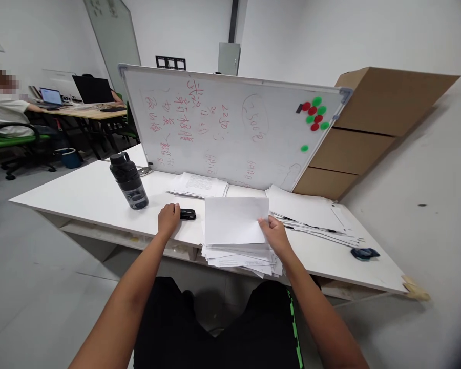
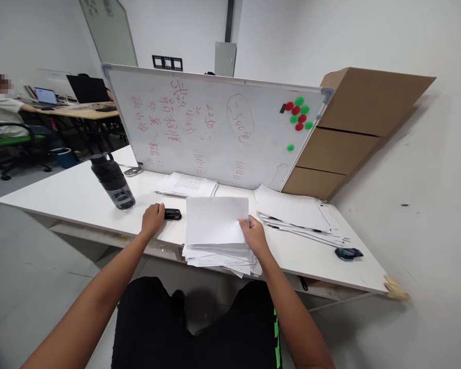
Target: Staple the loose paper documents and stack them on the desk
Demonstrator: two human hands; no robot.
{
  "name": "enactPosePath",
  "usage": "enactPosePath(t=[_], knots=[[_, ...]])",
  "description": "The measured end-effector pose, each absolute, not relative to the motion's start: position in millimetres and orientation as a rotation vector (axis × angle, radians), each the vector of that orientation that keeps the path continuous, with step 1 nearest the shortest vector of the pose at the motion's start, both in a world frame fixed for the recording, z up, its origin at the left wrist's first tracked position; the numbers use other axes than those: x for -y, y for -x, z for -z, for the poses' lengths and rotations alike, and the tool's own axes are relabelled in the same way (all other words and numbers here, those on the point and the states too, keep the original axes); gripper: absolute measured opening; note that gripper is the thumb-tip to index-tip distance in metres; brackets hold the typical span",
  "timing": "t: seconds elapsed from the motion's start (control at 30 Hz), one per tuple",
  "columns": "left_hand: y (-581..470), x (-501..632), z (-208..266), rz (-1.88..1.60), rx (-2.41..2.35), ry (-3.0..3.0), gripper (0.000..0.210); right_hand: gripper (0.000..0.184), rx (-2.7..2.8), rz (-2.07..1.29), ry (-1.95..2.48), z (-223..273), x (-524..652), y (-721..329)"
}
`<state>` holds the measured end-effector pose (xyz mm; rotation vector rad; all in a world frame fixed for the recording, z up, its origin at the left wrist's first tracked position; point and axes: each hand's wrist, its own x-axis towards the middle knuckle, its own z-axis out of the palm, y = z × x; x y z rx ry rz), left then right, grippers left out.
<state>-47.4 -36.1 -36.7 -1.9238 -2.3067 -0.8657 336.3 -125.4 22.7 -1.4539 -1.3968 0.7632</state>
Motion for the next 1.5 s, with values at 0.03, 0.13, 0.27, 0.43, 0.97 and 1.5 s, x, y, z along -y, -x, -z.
enactPosePath(t=[0.03,0.13,0.27,0.43,0.97,1.5], knots=[[47,36,36,0.865,2.311,1.925,0.044,0.043,1.385,-0.784,1.445,-22,125,-337],[47,36,36,0.867,2.313,1.929,0.044,0.041,1.366,-0.811,1.448,-21,125,-342],[47,36,36,0.858,2.323,1.936,0.044,0.032,1.644,-0.553,1.812,-24,129,-351],[45,35,35,0.847,2.317,1.924,0.046,0.045,1.792,-0.084,2.150,-18,136,-364],[33,36,15,0.895,2.347,1.734,0.044,0.031,1.905,-0.101,2.246,39,111,-420],[-71,-82,-22,-0.097,1.812,2.461,0.048,0.021,1.877,-0.177,2.280,32,107,-418]])
